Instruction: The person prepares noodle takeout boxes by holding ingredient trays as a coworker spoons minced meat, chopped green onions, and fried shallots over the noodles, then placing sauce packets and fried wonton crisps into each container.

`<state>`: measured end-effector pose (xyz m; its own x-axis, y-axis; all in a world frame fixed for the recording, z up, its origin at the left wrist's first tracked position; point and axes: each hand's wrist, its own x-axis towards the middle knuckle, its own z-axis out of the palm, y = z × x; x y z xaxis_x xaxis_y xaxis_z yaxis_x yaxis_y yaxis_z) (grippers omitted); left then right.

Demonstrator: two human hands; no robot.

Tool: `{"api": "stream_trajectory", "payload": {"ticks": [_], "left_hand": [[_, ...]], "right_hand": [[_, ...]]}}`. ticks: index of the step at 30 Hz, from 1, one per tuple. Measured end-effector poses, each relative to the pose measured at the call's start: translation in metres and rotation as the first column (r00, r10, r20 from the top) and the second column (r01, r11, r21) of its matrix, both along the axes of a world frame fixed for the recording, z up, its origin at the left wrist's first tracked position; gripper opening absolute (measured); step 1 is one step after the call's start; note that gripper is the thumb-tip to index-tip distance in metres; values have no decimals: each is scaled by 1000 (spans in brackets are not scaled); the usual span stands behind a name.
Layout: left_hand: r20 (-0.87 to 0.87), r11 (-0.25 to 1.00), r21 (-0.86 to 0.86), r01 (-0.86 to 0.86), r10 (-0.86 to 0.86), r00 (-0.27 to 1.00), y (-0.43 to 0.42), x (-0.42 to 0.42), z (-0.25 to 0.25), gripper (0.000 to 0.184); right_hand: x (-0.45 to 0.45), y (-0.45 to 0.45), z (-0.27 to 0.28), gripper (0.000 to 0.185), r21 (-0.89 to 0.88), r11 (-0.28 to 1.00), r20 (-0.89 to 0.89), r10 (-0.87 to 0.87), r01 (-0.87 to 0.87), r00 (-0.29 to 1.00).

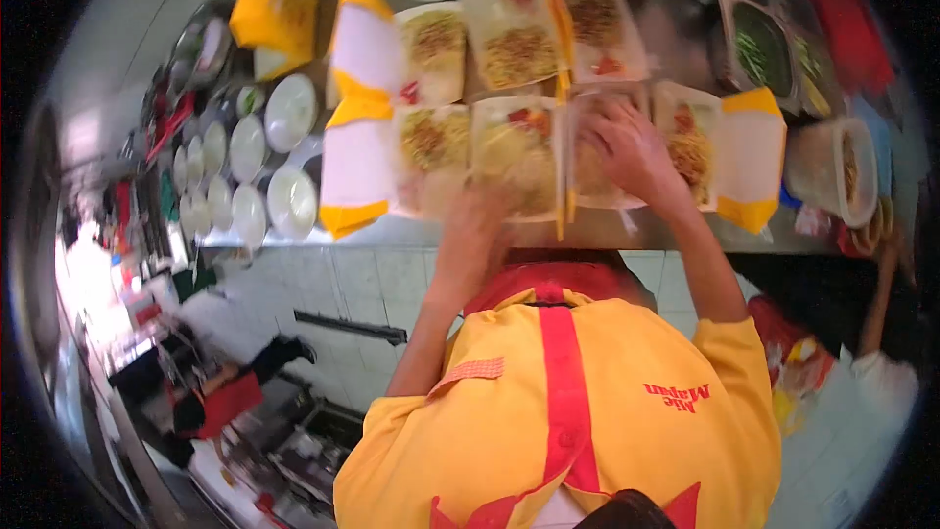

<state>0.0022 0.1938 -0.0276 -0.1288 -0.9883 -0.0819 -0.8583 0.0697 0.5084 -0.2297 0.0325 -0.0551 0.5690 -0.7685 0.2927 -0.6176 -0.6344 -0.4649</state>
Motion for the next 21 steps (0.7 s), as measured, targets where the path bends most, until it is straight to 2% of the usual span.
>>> {"api": "stream_trajectory", "payload": {"ticks": [1,2,3,5,6,8,9,10,11,13,14,16,18,20,21], "left_hand": [[43,996,-62,63,-60,997,6,-2,-4,39],[91,984,-122,133,-123,988,10,2,-6,38],[105,986,-136,99,-85,991,8,11,-7,38],[38,960,-278,-36,48,998,12,32,-7,35],[36,960,-273,-57,69,997,16,43,-5,35],[-95,933,-258,-252,236,967,13,66,-3,27],[-107,929,-262,-261,241,965,17,71,-4,27],[-158,924,-148,-352,329,931,21,75,-5,27],[-200,903,-29,-428,414,888,22,79,-8,28],[-226,921,-74,-383,359,906,30,91,-28,30],[-236,935,-125,-331,296,926,32,98,-37,33],[-276,955,-107,-278,240,931,37,112,-39,27],[-361,963,-113,-244,189,913,35,124,-31,29],[-408,976,-58,-208,167,898,33,137,-31,32],[-376,975,-128,-183,124,918,28,140,-34,32]], "right_hand": [[-8,1,-16,10,-28,995,-69,93,-95,993],[-7,1,-3,9,14,1000,-1,2,-2,1000],[-5,-5,22,9,57,994,61,-93,90,994],[10,-16,82,8,-1,984,37,-181,181,983],[21,-16,107,7,-47,983,126,-172,179,977],[62,3,153,8,-110,989,233,-70,98,970],[80,18,160,10,-48,999,230,35,-25,972],[99,31,164,14,15,989,231,137,-144,963],[118,45,156,19,48,963,146,258,-267,955],[161,77,108,24,97,935,-15,344,-341,939],[179,92,77,24,91,951,-94,305,-297,948],[191,103,26,21,39,945,-129,327,-325,936],[193,97,15,18,-9,933,-165,352,-359,921],[196,89,15,12,198,923,-82,352,-331,932],[203,86,16,12,205,926,-99,342,-318,934]]}}
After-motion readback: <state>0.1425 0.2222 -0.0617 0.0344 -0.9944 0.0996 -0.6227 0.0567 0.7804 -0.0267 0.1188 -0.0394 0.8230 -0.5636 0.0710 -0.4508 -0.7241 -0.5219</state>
